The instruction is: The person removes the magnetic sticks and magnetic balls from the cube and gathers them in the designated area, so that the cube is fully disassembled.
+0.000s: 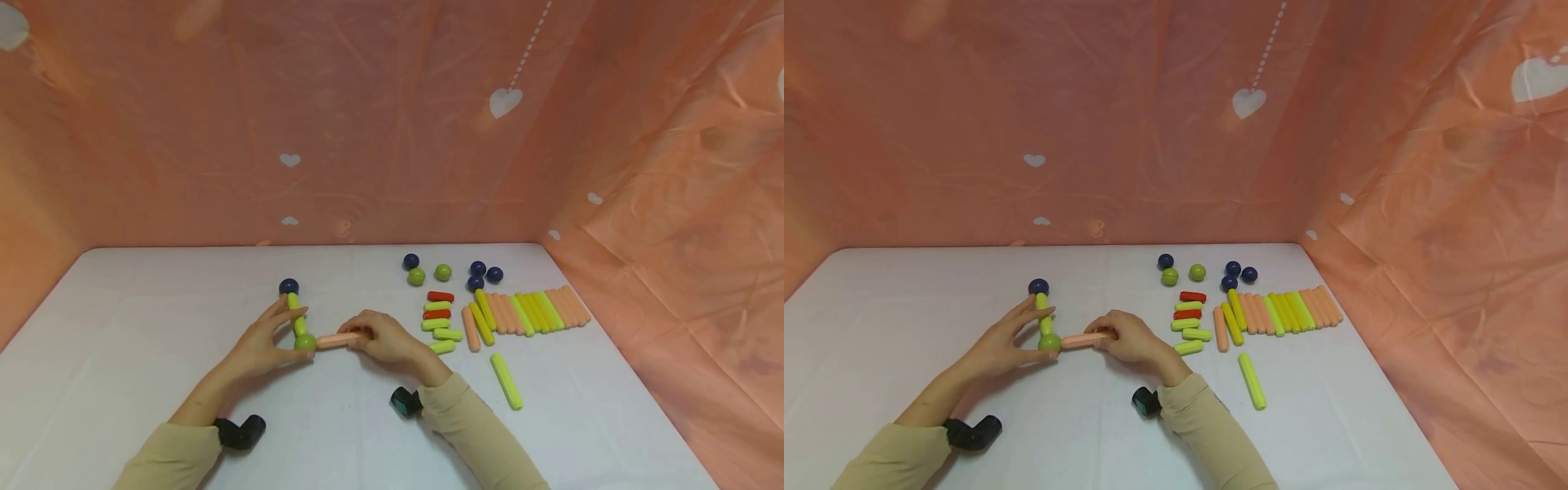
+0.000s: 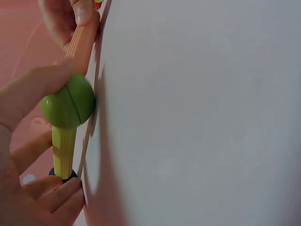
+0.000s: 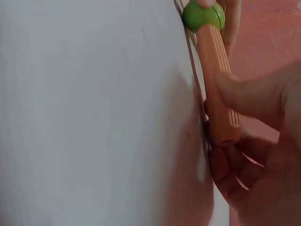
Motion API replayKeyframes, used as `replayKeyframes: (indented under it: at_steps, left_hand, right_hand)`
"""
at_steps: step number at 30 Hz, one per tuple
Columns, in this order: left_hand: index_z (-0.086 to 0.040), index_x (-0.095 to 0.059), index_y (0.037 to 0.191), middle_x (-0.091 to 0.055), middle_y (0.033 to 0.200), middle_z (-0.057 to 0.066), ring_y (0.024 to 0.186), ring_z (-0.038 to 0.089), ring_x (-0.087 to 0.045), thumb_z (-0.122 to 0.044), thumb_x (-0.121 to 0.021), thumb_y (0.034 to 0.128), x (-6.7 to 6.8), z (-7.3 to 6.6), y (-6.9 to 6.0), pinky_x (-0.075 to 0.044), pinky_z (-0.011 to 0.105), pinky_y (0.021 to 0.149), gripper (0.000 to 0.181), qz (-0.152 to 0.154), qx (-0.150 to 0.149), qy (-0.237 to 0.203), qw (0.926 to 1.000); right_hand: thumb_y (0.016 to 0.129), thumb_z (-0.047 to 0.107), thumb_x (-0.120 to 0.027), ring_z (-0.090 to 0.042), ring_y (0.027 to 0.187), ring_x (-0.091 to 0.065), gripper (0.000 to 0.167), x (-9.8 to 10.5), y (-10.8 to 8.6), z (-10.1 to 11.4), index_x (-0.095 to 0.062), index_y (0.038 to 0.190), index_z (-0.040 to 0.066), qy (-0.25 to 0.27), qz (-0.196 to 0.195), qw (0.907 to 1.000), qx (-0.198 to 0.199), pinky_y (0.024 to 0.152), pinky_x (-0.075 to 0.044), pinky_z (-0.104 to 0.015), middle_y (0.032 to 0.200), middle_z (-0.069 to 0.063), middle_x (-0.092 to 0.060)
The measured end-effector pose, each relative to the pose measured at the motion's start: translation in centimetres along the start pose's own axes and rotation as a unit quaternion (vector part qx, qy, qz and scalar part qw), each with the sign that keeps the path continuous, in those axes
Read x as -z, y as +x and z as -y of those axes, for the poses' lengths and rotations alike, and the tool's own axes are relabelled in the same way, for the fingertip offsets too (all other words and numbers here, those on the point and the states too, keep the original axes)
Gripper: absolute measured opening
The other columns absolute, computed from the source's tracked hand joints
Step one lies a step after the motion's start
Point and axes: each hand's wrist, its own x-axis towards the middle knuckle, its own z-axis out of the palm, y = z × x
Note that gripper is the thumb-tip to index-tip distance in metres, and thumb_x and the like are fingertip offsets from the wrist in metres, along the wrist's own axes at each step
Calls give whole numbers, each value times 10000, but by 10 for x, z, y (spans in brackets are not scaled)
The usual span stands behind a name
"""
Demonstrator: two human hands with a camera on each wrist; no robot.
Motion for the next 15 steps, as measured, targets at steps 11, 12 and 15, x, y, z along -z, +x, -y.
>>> replayKeyframes:
  at_steps: [11,12,15]
  left_hand:
    - [-86,-723,1044,-245,1514,306,1364,537,-237,-167,-804,767,2,4,-2,-246,734,1026,300,-248,-551,-272,9978]
    - [-86,-724,1039,-250,1510,311,1360,539,-245,-166,-805,766,1,4,-2,-251,734,1024,295,-238,-577,-262,9977]
    - [-85,-724,1035,-276,1492,324,1348,537,-274,-158,-799,773,2,5,-1,-289,700,1033,282,-229,-520,-245,9981]
  right_hand:
    - [892,128,-679,-108,811,-498,250,-7,10,5,-697,1135,75,-153,-58,9980,610,711,-399,-171,947,-58,-646]
    - [890,122,-681,-105,801,-500,238,-8,9,4,-708,1123,77,-162,-73,9980,599,704,-399,-169,932,-57,-646]
    - [879,91,-687,-102,800,-517,226,-6,6,4,-724,1101,65,-2,-23,9986,532,703,-414,-166,918,-57,-649]
